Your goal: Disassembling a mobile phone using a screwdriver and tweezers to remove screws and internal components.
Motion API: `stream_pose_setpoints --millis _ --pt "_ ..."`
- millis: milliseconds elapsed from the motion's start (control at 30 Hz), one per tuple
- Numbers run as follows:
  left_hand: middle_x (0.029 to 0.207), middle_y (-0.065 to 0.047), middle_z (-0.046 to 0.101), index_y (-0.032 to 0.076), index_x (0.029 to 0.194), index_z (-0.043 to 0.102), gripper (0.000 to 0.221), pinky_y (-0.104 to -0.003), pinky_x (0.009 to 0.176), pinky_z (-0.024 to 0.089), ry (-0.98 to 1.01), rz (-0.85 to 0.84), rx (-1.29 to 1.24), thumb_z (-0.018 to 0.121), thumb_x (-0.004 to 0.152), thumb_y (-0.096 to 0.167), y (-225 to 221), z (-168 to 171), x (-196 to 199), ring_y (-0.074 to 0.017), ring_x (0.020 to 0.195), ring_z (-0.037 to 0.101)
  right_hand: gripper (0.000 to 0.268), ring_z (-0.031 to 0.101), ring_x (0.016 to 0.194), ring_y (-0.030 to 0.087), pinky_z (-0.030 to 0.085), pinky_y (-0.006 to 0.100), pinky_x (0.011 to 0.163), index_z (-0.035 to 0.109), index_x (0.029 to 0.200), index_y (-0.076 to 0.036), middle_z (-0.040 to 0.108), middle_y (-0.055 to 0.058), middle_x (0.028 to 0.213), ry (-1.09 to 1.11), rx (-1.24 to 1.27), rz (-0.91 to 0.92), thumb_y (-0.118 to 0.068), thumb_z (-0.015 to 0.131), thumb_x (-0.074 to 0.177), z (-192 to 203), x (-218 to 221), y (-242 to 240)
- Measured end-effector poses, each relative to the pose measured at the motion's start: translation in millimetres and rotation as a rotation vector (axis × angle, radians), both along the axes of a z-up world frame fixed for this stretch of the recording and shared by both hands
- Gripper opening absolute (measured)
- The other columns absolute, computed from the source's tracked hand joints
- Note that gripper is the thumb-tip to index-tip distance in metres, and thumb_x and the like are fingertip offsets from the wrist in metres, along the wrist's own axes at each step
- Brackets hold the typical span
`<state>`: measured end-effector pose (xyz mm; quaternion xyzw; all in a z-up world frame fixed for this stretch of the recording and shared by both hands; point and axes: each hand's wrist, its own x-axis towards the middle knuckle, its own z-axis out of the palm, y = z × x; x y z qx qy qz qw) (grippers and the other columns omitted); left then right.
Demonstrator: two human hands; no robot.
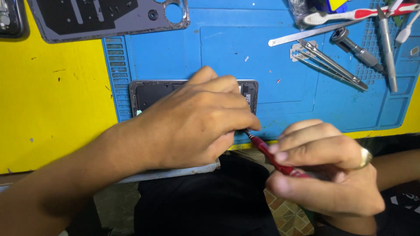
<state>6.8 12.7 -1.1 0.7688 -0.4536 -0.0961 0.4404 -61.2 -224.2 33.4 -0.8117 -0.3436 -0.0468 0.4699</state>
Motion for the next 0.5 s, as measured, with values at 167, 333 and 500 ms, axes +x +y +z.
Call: stream_pose_setpoints --millis 167,333,500 --pt "0.084 0.000 0.070 0.010 0.095 0.068 0.027 -0.041 0.084 0.032 0.189 -0.057 -0.101 0.061 0.076 -0.007 -5.1 1.6 -2.2 -0.0248 0.094 0.059 0.014 0.070 0.127 0.039 0.065 0.053 0.117 0.059 0.115 -0.007 0.064 0.025 0.130 0.121 0.029 0.084 -0.006 0.057 0.101 -4.6 -1.5 -0.4" --pt "0.094 -0.005 0.072 0.003 0.108 0.072 0.023 -0.043 0.084 0.034 -0.092 0.096 -0.055 0.066 0.088 -0.006 2.8 0.9 3.4 -0.0266 0.093 0.060 0.011 0.077 0.095 0.026 0.071 0.038 0.089 0.066 0.097 -0.004 0.067 0.013 0.100 0.106 0.038 -0.030 -0.003 0.069 0.086 8.5 -2.3 3.2" --pt "0.093 -0.007 0.057 0.008 0.097 0.070 0.012 -0.044 0.080 0.034 -0.314 0.194 0.072 0.082 0.096 0.009 12.7 1.6 7.2 -0.0286 0.088 0.051 0.050 0.072 0.124 0.042 0.065 0.054 0.115 0.056 0.116 -0.006 0.062 0.033 0.128 0.018 0.009 0.055 -0.010 0.094 0.083 2.1 -1.8 -3.3"
